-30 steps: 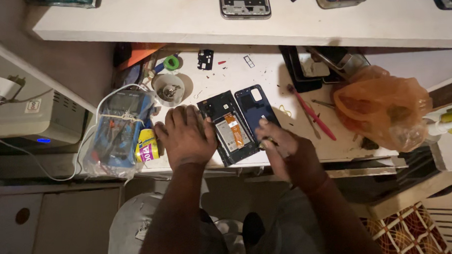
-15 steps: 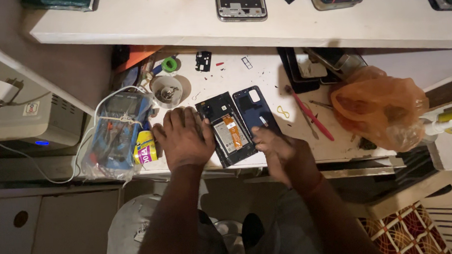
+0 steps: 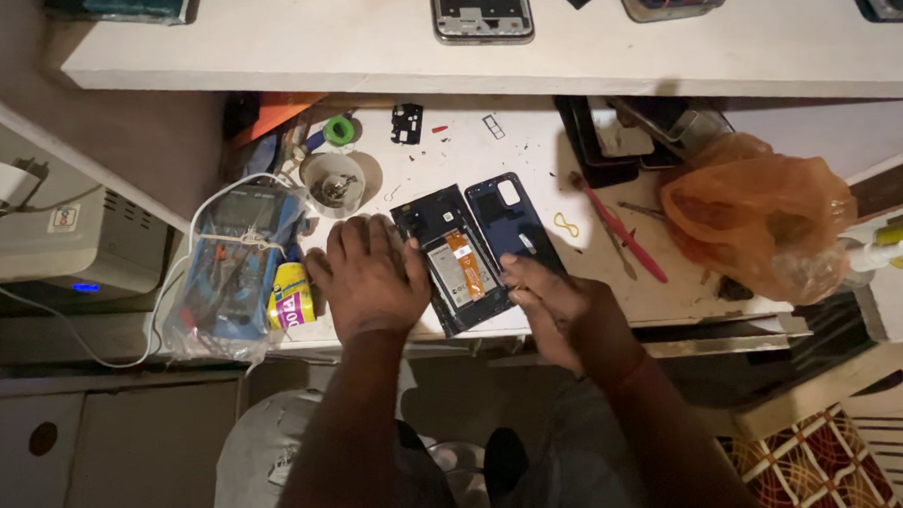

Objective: The person uses a small screwdriver to remove screws from the back of a disassembled smartphone on a workbench. They place the removed screws into a small container and continue unscrewing additional fasteners from the device's frame.

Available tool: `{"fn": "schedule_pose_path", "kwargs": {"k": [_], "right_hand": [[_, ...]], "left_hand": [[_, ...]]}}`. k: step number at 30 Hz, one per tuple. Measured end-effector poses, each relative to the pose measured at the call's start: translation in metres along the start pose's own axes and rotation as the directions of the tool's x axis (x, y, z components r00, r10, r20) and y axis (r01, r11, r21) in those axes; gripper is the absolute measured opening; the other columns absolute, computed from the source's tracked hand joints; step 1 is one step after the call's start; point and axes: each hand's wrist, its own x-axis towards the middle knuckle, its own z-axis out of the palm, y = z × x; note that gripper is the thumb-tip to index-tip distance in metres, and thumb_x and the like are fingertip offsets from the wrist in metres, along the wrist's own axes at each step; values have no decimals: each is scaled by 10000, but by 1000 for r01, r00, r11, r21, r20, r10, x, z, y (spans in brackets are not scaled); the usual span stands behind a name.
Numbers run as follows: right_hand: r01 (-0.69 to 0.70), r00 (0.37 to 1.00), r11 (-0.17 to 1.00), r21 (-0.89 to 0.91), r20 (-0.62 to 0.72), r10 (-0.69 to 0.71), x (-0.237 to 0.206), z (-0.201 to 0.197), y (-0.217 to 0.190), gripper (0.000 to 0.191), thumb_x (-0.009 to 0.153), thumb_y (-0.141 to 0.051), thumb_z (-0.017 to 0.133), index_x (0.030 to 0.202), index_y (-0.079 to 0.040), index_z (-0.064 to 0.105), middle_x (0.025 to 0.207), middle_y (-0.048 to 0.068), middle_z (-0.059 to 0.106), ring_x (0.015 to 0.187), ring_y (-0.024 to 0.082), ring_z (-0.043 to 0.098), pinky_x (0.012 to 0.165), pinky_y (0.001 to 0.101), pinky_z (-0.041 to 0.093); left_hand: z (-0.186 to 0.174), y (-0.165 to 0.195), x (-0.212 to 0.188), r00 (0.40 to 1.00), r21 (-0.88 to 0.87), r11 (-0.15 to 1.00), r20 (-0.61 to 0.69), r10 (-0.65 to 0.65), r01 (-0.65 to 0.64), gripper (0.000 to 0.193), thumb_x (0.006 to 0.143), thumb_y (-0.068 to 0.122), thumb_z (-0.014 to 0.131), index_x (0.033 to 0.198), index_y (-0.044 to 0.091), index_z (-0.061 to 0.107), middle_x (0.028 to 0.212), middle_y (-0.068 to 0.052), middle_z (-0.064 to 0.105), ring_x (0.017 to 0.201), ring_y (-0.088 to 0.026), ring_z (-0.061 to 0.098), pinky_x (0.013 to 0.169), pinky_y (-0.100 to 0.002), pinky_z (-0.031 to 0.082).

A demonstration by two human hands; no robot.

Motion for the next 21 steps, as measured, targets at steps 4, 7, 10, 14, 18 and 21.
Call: {"fn": "schedule_pose_path", "kwargs": {"k": [4,7,10,14,18,21], "right_hand": [[-45,999,998,-31,-3,45,-2,2,4,362,958,-75,689,1308,-66,595,998,130,776,861,237,794,683,309,639],[-70,998,997,-37,-6,69,-3,10,12,362,960,-115,706,1301,-79,592,952,110,782,813,209,795,622,272,642],[-104,994,992,-68,14,105,-7,14,18,379,952,-147,711,1304,-77,586,924,104,791,744,186,787,549,256,622],[-42,999,995,-96,-37,38,-10,17,21,363,988,-161,692,1318,-86,559,957,107,783,804,184,789,604,257,637],[-100,995,992,-80,-12,99,-10,18,21,383,970,-152,698,1323,-75,570,926,105,792,746,174,789,539,247,618],[-87,996,993,-80,-32,84,-13,18,21,378,967,-144,700,1315,-61,579,932,108,788,764,182,787,583,258,625]], "left_hand": [[0,1,-1,1000,-25,1000,8,-18,18,602,959,467,472,1374,49,594,1376,-186,527,1367,-350,417,1113,-653,253],[-2,1,-1,999,-23,1000,30,-17,17,608,962,468,469,1378,41,593,1369,-188,527,1362,-347,418,1113,-651,253],[-4,1,0,999,-40,999,44,-23,24,608,964,465,467,1376,35,593,1372,-188,527,1369,-348,417,1120,-641,256],[-2,1,0,1000,-48,999,19,-17,18,610,961,466,470,1372,32,592,1380,-193,527,1372,-353,412,1116,-638,250],[2,-1,-1,1000,-23,1000,14,-10,10,616,969,468,466,1379,27,594,1383,-201,529,1372,-358,411,1115,-636,252],[3,-2,-2,1000,-10,1000,-2,1,-1,612,966,465,467,1372,26,601,1386,-204,533,1373,-362,411,1110,-639,250]]}}
